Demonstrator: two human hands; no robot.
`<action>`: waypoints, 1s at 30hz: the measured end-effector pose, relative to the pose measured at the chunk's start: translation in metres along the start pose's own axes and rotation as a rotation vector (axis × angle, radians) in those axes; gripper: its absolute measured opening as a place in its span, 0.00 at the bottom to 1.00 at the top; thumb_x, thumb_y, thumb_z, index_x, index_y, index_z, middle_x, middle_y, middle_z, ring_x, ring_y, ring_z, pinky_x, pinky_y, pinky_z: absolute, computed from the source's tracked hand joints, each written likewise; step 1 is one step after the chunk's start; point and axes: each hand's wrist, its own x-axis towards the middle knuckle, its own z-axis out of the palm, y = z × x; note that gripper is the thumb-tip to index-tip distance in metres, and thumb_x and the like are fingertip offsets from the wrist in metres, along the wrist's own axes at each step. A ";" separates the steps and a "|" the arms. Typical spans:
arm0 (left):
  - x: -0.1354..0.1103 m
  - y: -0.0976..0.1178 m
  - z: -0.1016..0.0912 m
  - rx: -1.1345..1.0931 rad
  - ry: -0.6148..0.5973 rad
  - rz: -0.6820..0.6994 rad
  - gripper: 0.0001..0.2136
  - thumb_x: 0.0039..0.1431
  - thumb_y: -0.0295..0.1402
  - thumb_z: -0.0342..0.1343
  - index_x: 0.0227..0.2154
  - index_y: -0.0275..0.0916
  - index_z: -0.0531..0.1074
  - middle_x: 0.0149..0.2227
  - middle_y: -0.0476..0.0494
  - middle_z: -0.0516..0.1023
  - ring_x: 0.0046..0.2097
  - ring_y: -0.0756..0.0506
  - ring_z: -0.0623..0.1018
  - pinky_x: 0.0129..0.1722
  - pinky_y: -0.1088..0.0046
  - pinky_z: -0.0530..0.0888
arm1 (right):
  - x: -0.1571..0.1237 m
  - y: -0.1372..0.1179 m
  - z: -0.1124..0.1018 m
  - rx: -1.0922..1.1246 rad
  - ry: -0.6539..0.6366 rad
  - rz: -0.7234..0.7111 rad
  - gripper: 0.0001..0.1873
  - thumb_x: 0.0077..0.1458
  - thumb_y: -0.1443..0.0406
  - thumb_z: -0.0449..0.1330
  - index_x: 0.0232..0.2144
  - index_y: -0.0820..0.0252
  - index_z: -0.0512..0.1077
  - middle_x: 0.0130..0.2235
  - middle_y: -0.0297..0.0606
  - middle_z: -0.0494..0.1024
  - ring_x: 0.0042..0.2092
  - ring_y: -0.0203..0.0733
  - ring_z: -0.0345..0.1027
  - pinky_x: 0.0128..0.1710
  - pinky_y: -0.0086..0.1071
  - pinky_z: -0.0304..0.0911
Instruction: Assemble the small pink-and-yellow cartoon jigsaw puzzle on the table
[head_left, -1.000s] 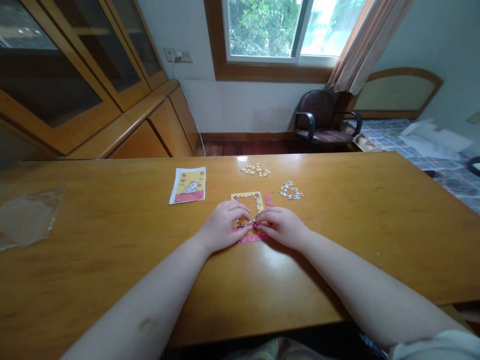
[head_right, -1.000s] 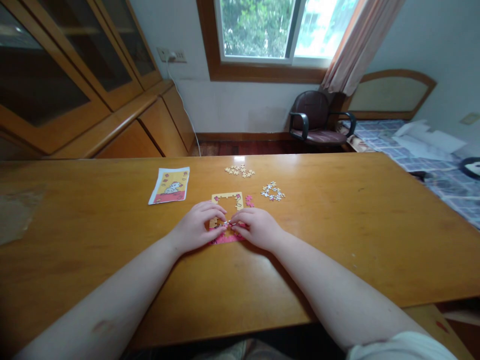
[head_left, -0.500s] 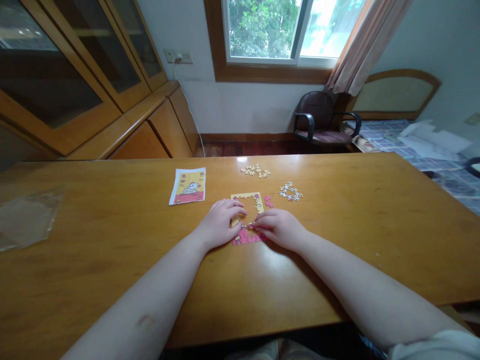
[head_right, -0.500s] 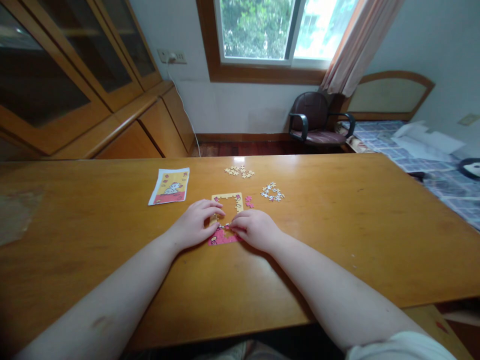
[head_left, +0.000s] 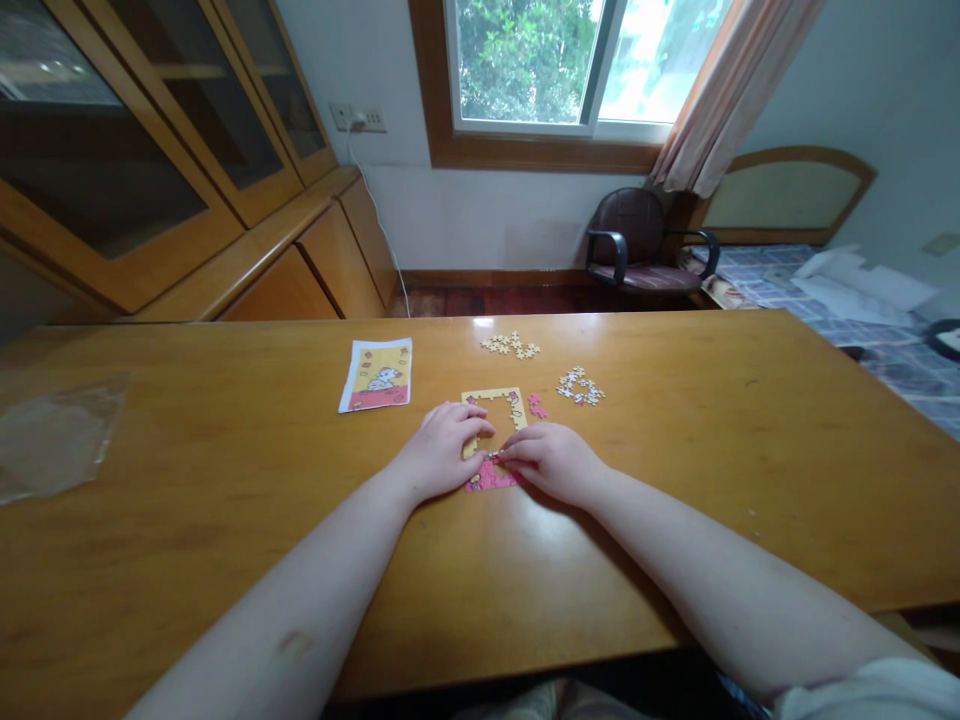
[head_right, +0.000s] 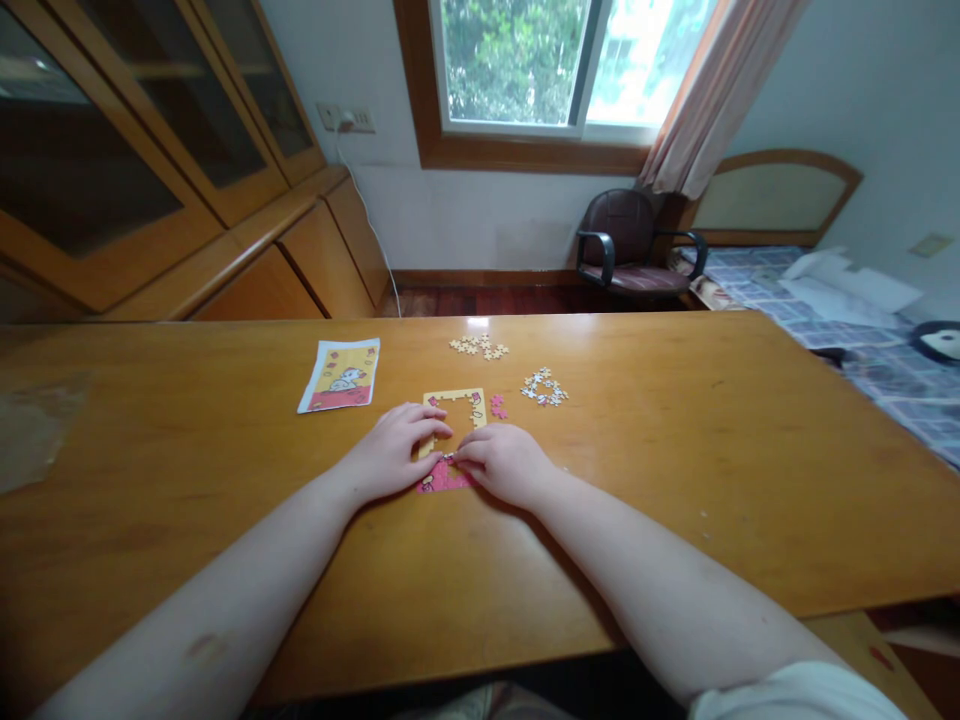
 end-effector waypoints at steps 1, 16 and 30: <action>0.000 0.000 0.000 0.000 0.000 -0.001 0.12 0.53 0.35 0.56 0.41 0.44 0.75 0.50 0.42 0.73 0.53 0.39 0.70 0.56 0.55 0.65 | 0.000 0.000 0.000 -0.008 -0.003 -0.002 0.09 0.59 0.63 0.58 0.35 0.53 0.79 0.40 0.36 0.81 0.39 0.38 0.73 0.42 0.30 0.66; 0.001 -0.002 0.003 0.005 0.009 0.024 0.11 0.54 0.35 0.55 0.41 0.43 0.75 0.50 0.43 0.74 0.53 0.40 0.71 0.56 0.57 0.66 | 0.000 0.001 0.004 -0.067 -0.025 0.004 0.09 0.59 0.64 0.58 0.35 0.54 0.79 0.40 0.36 0.80 0.38 0.37 0.73 0.38 0.28 0.65; -0.003 0.001 -0.002 -0.047 -0.042 0.175 0.13 0.55 0.26 0.52 0.33 0.49 0.80 0.50 0.47 0.74 0.51 0.43 0.70 0.56 0.58 0.64 | -0.004 -0.001 -0.017 -0.056 -0.071 0.020 0.10 0.57 0.66 0.55 0.33 0.58 0.78 0.33 0.38 0.75 0.34 0.36 0.69 0.36 0.28 0.63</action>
